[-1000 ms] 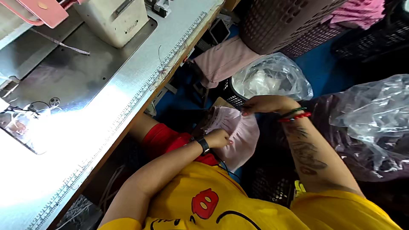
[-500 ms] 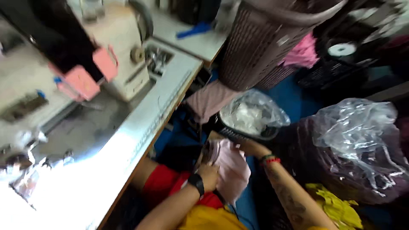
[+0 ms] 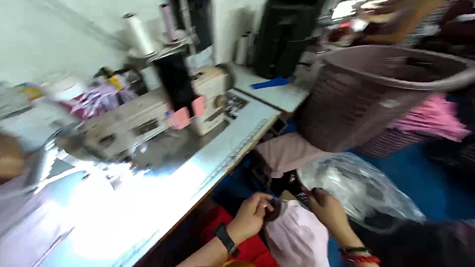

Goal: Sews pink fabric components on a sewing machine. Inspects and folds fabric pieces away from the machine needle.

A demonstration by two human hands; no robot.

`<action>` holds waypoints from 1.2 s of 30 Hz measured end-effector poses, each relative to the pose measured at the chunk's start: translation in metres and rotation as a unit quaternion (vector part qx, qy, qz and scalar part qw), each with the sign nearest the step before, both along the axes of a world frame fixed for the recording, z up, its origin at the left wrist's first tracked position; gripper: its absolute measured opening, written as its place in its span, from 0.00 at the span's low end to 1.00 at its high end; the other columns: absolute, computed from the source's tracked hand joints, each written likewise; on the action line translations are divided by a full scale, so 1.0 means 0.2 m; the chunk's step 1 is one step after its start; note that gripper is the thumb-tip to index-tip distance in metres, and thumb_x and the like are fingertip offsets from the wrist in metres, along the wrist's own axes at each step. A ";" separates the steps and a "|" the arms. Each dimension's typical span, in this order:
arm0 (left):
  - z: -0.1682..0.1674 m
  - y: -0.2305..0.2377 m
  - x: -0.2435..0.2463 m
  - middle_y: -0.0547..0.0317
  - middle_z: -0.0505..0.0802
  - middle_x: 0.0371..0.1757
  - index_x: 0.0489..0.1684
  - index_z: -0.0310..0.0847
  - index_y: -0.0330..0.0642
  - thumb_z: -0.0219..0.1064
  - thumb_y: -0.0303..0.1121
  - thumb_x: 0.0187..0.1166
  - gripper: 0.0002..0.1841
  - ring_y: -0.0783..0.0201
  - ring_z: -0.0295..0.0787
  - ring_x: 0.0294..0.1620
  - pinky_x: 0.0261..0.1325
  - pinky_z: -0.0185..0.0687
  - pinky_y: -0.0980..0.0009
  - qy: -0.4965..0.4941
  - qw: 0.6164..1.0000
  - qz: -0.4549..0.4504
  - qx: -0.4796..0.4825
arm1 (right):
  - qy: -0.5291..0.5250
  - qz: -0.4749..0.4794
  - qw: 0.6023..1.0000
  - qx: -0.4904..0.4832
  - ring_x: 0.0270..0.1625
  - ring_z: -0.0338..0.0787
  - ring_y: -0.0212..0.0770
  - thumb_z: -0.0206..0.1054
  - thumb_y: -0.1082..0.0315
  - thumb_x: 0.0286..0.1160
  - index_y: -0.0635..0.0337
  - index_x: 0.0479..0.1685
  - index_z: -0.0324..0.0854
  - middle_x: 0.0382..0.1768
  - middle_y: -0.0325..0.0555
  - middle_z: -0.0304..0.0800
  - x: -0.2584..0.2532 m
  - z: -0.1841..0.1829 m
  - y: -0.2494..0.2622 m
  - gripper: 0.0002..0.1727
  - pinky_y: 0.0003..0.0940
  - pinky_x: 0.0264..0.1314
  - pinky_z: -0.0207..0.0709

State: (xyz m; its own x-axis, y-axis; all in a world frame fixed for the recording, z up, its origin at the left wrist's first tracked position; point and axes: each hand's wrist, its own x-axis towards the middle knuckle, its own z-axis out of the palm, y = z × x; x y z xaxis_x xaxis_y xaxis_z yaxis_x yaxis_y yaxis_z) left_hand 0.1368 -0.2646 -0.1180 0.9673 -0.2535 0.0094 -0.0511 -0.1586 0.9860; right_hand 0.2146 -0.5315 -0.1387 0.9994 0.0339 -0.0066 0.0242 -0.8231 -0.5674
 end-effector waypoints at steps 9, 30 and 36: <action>0.56 0.54 -0.46 0.56 0.90 0.49 0.50 0.80 0.30 0.55 0.20 0.87 0.07 0.73 0.88 0.54 0.61 0.86 0.73 -0.360 0.797 0.473 -0.107 | 0.177 0.438 0.703 0.532 0.43 0.92 0.22 0.77 0.63 0.72 0.49 0.63 0.84 0.48 0.26 0.95 -0.41 0.56 1.43 0.19 0.19 0.48 0.87; 0.48 2.02 -1.28 0.47 0.89 0.43 0.43 0.88 0.30 0.62 0.29 0.84 0.11 0.59 0.86 0.44 0.53 0.82 0.61 0.019 0.796 0.495 0.349 | 0.219 0.424 0.760 0.440 0.18 0.81 0.17 0.66 0.71 0.80 0.57 0.44 0.88 0.26 0.27 0.94 -0.46 0.41 1.95 0.05 0.11 0.18 0.71; 0.56 1.98 -1.31 0.49 0.88 0.46 0.46 0.84 0.30 0.58 0.28 0.82 0.11 0.62 0.85 0.44 0.49 0.82 0.63 -0.016 0.775 0.535 0.335 | 0.256 0.369 0.771 0.451 0.12 0.73 0.18 0.66 0.72 0.81 0.59 0.46 0.87 0.21 0.29 0.90 -0.44 0.43 1.95 0.05 0.12 0.12 0.65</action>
